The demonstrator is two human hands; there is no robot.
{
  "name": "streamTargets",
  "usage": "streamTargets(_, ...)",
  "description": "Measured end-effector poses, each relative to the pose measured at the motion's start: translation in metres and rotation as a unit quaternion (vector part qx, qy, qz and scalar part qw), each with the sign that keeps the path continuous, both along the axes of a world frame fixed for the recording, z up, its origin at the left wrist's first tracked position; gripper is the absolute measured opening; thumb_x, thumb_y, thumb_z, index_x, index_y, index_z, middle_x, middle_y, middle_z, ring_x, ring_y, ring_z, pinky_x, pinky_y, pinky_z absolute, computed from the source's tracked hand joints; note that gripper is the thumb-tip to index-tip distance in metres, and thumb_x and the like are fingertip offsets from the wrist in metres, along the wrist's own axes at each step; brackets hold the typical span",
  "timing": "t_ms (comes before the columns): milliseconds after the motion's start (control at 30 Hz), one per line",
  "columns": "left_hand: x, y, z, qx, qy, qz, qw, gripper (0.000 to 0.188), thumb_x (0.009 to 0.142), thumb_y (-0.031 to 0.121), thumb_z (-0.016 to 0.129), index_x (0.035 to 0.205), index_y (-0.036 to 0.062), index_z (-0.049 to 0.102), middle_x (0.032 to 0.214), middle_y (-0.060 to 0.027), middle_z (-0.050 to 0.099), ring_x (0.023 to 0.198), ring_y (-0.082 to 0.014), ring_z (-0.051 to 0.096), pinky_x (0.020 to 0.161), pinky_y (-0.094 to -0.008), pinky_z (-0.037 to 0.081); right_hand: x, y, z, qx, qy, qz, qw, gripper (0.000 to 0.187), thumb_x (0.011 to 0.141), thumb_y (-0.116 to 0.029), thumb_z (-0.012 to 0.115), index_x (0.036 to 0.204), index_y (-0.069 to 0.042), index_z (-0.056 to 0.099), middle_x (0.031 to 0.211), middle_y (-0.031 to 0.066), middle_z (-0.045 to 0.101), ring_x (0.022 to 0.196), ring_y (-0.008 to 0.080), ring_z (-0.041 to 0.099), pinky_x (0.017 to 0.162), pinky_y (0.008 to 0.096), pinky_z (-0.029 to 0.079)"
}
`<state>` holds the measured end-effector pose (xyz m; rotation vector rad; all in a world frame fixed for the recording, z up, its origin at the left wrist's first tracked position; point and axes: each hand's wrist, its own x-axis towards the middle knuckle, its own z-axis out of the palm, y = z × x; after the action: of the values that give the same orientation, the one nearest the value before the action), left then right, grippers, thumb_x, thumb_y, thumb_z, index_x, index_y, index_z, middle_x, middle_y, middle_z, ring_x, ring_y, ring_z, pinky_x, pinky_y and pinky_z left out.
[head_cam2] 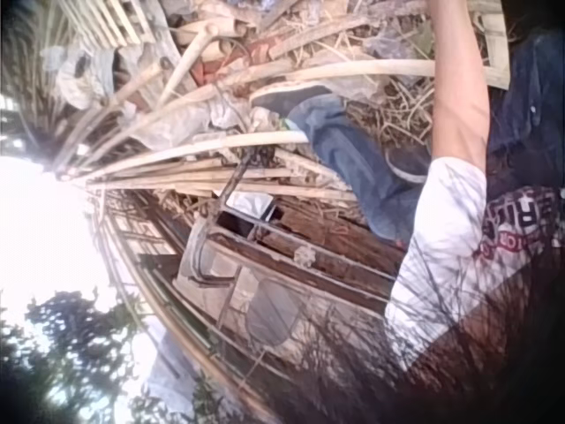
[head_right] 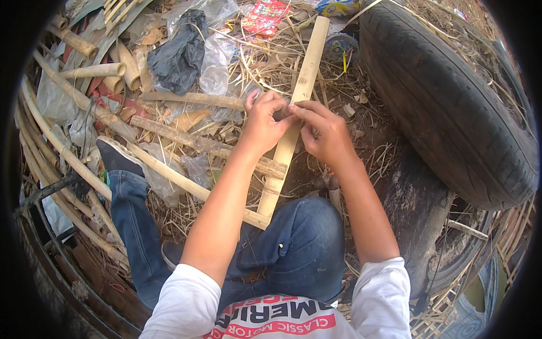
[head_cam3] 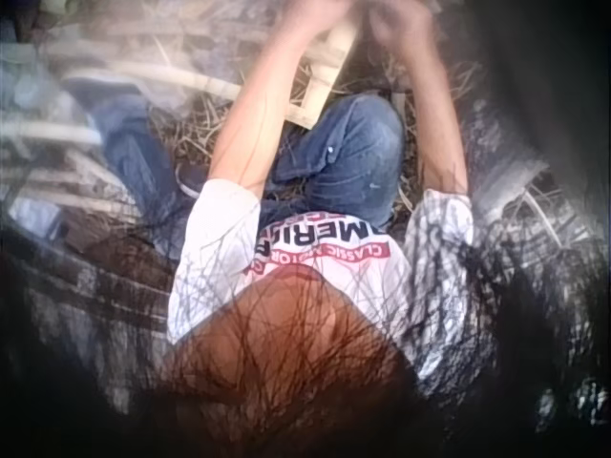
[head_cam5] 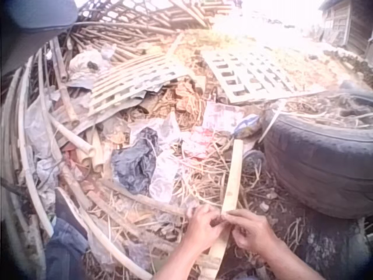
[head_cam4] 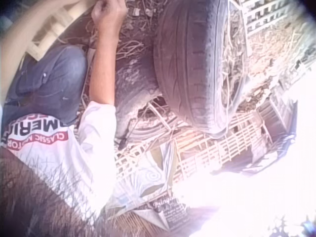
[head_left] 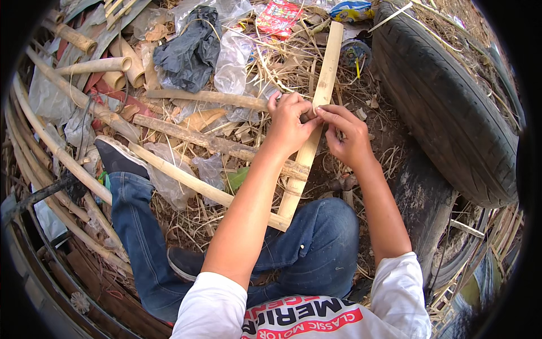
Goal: The person shaves a piece of wood using a machete and then hammers a small nail into the wood structure while sitting on the ground.
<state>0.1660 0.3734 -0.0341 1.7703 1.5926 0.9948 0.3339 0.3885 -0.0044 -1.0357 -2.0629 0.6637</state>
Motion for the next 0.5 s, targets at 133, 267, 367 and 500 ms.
streamTargets(133, -0.003, -0.003, -0.006, -0.007, -0.002, 0.006, 1.000, 0.024, 0.075, 0.026, 0.078, 0.074, 0.0080, 0.062, 0.083, -0.0022, 0.056, 0.091, -0.0207, 0.057, 0.109, -0.0477, 0.019, 0.021, -0.033, 0.011, -0.093, 0.066, -0.158, 0.981, 0.040, 0.074, 0.011, 0.055, 0.110, -0.002, 0.065, 0.094, 0.0106, 0.069, 0.083, 0.0197, 0.068, 0.076, 0.0289, 0.053)
streamTargets(267, -0.002, -0.002, -0.006, 0.000, -0.004, 0.011, 1.000, 0.026, 0.075, 0.028, 0.079, 0.072, 0.0085, 0.062, 0.082, -0.0020, 0.056, 0.092, -0.0205, 0.056, 0.108, -0.0473, 0.019, 0.074, -0.113, 0.014, -0.270, -0.057, -0.247, 0.929, 0.020, 0.080, 0.005, 0.062, 0.100, 0.000, 0.060, 0.081, 0.0092, 0.065, 0.067, 0.0141, 0.062, 0.061, 0.0273, 0.051)
streamTargets(367, 0.000, -0.001, -0.005, -0.014, 0.007, 0.005, 1.000, 0.027, 0.075, 0.029, 0.079, 0.073, 0.0084, 0.062, 0.082, -0.0019, 0.055, 0.092, -0.0204, 0.056, 0.108, -0.0468, 0.019, 0.109, -0.180, 0.004, -0.414, -0.068, -0.279, 0.864, 0.026, 0.079, 0.000, 0.071, 0.101, 0.000, 0.057, 0.073, 0.0080, 0.061, 0.063, 0.0136, 0.059, 0.058, 0.0272, 0.048)
streamTargets(500, -0.002, 0.000, -0.004, -0.033, 0.009, 0.000, 0.999, 0.028, 0.075, 0.030, 0.079, 0.074, 0.0082, 0.061, 0.083, -0.0019, 0.056, 0.092, -0.0206, 0.056, 0.107, -0.0468, 0.019, 0.138, -0.221, -0.009, -0.467, -0.117, -0.211, 0.851, 0.021, 0.078, 0.000, 0.068, 0.098, 0.001, 0.060, 0.078, 0.0108, 0.065, 0.066, 0.0175, 0.062, 0.060, 0.0295, 0.049)
